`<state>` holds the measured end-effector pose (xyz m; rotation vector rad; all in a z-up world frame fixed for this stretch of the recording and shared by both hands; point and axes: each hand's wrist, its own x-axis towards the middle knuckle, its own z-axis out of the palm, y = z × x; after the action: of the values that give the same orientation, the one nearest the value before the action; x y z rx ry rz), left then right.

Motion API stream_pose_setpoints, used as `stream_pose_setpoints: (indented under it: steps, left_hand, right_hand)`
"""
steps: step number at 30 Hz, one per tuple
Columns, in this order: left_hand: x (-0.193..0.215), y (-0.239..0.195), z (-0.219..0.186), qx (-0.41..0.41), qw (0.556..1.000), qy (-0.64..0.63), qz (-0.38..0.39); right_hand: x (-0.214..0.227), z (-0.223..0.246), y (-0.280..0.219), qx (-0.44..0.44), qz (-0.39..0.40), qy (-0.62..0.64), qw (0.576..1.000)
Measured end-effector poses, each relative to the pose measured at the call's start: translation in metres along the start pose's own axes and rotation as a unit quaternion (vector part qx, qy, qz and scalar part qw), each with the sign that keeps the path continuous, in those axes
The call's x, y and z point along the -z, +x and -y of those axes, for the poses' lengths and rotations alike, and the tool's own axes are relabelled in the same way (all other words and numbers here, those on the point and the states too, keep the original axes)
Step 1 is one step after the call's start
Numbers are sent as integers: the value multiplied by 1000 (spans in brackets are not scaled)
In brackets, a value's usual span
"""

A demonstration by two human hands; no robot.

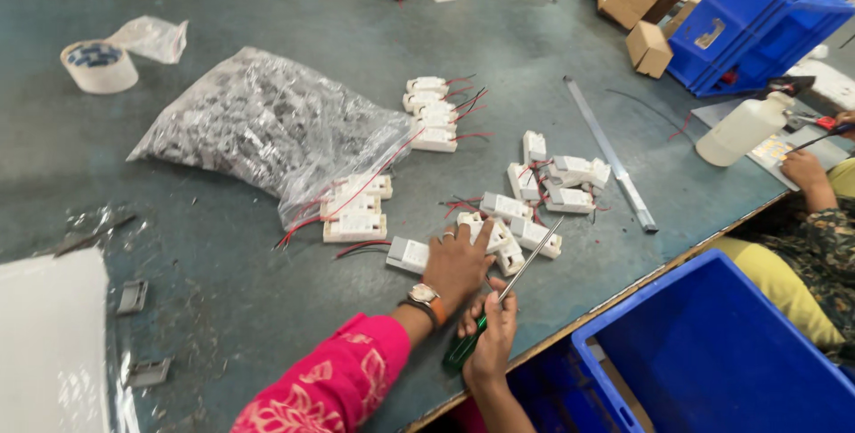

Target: The person assembles small white electrical components on a workbench. They use a green screwdriver to tighten screws on the components, connect red and black wires, and handle gray plastic clips. The person works on multiple units, arranging them on the table.

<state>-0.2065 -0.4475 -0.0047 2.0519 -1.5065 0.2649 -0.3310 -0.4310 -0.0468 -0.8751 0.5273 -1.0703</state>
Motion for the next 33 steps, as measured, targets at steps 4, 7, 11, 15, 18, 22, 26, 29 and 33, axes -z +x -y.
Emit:
stream_pose_setpoints:
  steps: [4, 7, 11, 15, 18, 22, 26, 29, 33]
  left_hand:
    - [-20, 28, -12, 17, 1000, 0, -13]
    - [-18, 48, -17, 29, 999, -42, 13]
    - [3, 65, -15, 42, 992, 42, 109]
    - [21, 29, 26, 21, 995, 30, 96]
    - [13, -7, 41, 32, 996, 18, 82]
    - [-6, -11, 24, -1, 991, -129, 24]
    - [18, -30, 31, 49, 972, -231, 15]
    - [54, -93, 44, 176, 813, -510, 220]
    - [93, -163, 57, 183, 781, -552, -227]
  right_hand:
    - [1, 0, -1, -5, 8, 10, 1000]
    - [-2, 0, -4, -14, 0, -4, 1000]
    - [-9, 10, -6, -11, 11, 11, 1000]
    - [-12, 12, -11, 4, 39, -1, 999]
    - [-6, 5, -10, 14, 56, -24, 998]
    - [-2, 4, -6, 27, 62, -37, 997]
    - [-20, 14, -20, 88, 82, -83, 989]
    - [-48, 5, -44, 109, 149, -131, 974]
    - [-89, -25, -56, 374, 414, -407, 723]
